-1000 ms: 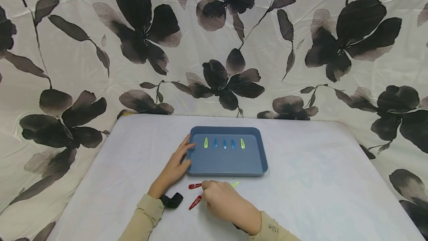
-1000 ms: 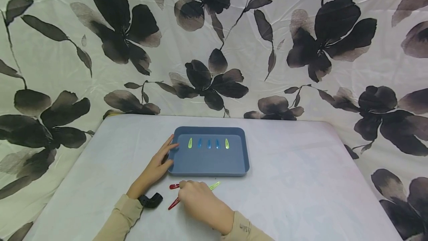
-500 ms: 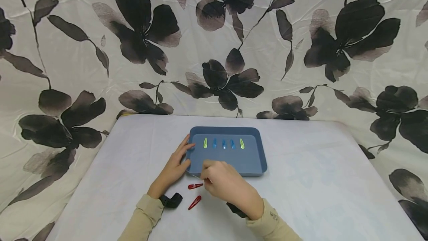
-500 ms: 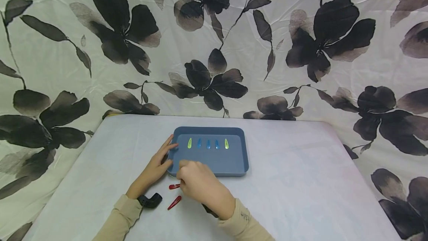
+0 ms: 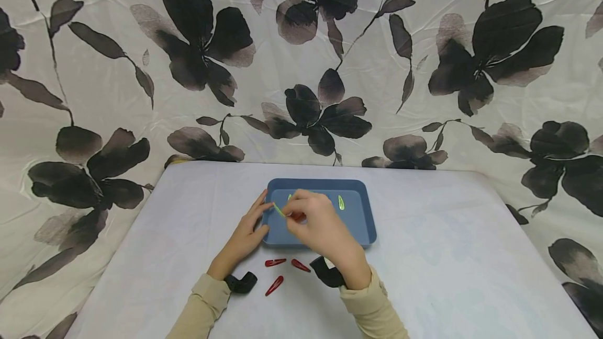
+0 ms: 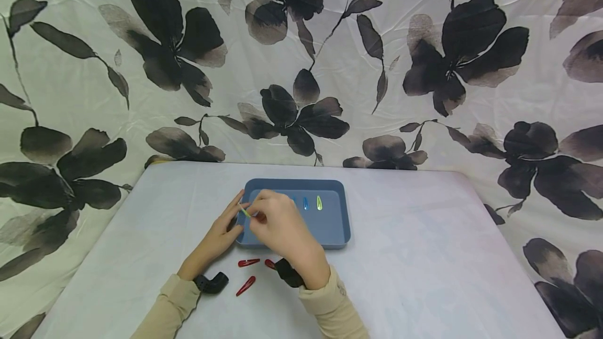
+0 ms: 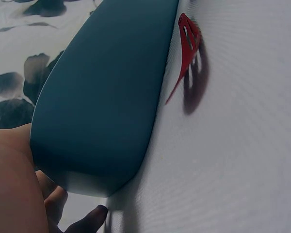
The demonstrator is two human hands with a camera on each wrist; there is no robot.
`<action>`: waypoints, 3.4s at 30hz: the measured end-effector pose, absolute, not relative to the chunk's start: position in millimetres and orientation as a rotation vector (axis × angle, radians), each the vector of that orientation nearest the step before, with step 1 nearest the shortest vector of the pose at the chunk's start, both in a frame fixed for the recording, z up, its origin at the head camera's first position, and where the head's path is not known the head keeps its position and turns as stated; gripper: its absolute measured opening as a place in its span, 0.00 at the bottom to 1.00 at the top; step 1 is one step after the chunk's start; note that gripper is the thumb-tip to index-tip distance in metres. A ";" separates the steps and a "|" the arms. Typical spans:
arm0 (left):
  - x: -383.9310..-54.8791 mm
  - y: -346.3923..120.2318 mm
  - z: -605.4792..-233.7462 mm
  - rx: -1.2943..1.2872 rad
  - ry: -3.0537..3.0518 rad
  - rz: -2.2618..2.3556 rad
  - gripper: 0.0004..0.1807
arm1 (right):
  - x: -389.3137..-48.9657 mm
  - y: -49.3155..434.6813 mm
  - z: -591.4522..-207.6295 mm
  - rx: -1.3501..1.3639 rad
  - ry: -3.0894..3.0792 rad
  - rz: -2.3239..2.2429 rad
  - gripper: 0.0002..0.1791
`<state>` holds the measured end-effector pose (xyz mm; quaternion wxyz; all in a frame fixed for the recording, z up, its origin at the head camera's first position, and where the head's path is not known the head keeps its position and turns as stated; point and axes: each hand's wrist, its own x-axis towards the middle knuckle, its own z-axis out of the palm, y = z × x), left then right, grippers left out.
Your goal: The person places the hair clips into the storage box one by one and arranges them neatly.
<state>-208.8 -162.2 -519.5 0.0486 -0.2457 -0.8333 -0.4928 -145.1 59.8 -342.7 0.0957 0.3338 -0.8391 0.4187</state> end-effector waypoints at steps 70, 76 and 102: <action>-200.6 -157.5 -517.1 -0.679 -2.578 -1.500 0.34 | -198.7 41.4 -479.0 0.154 -2.727 1.694 0.13; -200.8 -157.1 -516.5 -0.672 -2.570 -1.514 0.33 | -199.0 39.6 -478.2 0.180 -2.760 1.643 0.15; -193.3 -152.1 -497.9 -0.679 -2.550 -1.559 0.31 | -198.2 43.4 -455.9 0.387 -2.680 1.650 0.10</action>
